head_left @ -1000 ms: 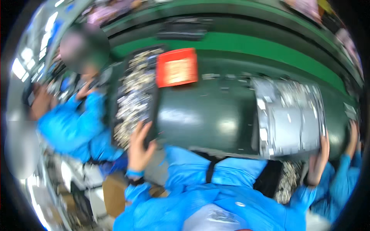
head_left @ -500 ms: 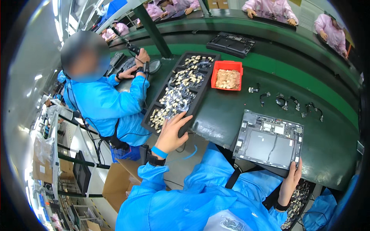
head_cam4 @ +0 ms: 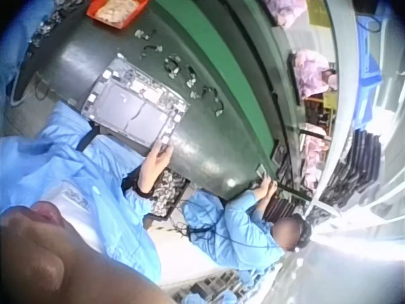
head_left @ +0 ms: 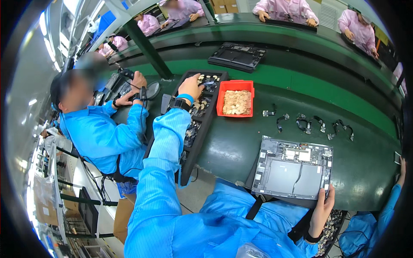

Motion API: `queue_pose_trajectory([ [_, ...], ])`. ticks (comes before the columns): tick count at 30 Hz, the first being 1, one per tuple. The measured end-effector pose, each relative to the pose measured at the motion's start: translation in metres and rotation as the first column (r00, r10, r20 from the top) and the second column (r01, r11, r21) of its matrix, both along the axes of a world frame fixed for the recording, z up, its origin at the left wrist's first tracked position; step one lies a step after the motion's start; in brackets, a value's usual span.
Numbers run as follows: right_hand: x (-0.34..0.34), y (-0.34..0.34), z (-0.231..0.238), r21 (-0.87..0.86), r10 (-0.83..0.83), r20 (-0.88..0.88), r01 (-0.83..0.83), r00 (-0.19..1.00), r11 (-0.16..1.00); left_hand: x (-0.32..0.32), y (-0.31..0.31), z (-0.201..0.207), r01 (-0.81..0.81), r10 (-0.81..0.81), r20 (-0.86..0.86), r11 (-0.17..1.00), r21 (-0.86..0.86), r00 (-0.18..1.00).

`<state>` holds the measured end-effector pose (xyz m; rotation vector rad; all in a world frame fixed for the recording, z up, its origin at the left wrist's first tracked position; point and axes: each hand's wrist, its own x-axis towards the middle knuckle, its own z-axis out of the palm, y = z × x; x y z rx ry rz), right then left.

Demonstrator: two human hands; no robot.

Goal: Assembling internal components and flexible cables into tablet casings on a factory production line.

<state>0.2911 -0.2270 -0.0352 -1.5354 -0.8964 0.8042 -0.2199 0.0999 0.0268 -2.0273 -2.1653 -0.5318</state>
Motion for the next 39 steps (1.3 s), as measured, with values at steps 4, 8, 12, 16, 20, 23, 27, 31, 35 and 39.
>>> queue_pose_trajectory([
  [4, -0.01, 0.002, 0.005, -0.01, -0.036, 0.014, 0.036, 0.999, 0.999, -0.031, 0.025, -0.022, 0.018, -0.01, 0.114, 0.997, -0.07, 0.993],
  [8, -0.01, 0.002, 0.011, -0.047, -0.017, 0.102, 0.022, 0.995, 0.999, -0.034, 0.021, -0.017, 0.017, -0.003, 0.292, 0.999, -0.046, 0.956],
  [12, 0.005, 0.001, 0.003, -0.074, 0.018, 0.247, 0.0, 0.969, 0.997, -0.039, 0.012, -0.013, 0.033, -0.06, 0.439, 0.997, 0.07, 0.896],
  [16, 0.015, 0.004, 0.021, 0.024, -0.05, 0.495, 0.043, 0.868, 0.999, -0.046, 0.005, -0.005, 0.04, -0.116, 0.441, 0.983, 0.177, 0.89],
  [20, 0.005, 0.012, 0.086, 0.119, -0.116, 0.564, 0.058, 0.818, 0.991, -0.034, 0.002, 0.018, 0.042, -0.181, 0.52, 0.963, 0.268, 0.835],
  [23, -0.016, 0.036, 0.128, 0.262, 0.017, 0.674, -0.26, 0.739, 0.929, -0.011, -0.013, 0.046, 0.1, -0.239, 0.484, 0.95, 0.295, 0.842],
  [27, -0.053, 0.104, 0.147, 0.359, 0.146, 0.739, -0.568, 0.657, 0.741, 0.091, -0.061, 0.09, 0.491, -0.564, 0.357, 0.825, 0.281, 0.744],
  [31, -0.088, 0.166, 0.126, 0.285, 0.458, 0.568, -0.686, 0.684, 0.669, 0.18, -0.099, 0.092, 0.708, -0.687, 0.567, 0.665, 0.238, 0.454],
  [35, -0.09, 0.187, 0.098, 0.152, 0.689, 0.384, -0.778, 0.615, 0.61, 0.197, -0.106, 0.079, 0.715, -0.58, 0.704, 0.683, 0.146, 0.41],
  [39, -0.093, 0.188, 0.09, 0.251, 0.722, 0.08, -0.715, 0.687, 0.653, 0.201, -0.099, 0.06, 0.665, -0.51, 0.796, 0.722, 0.19, 0.326],
])
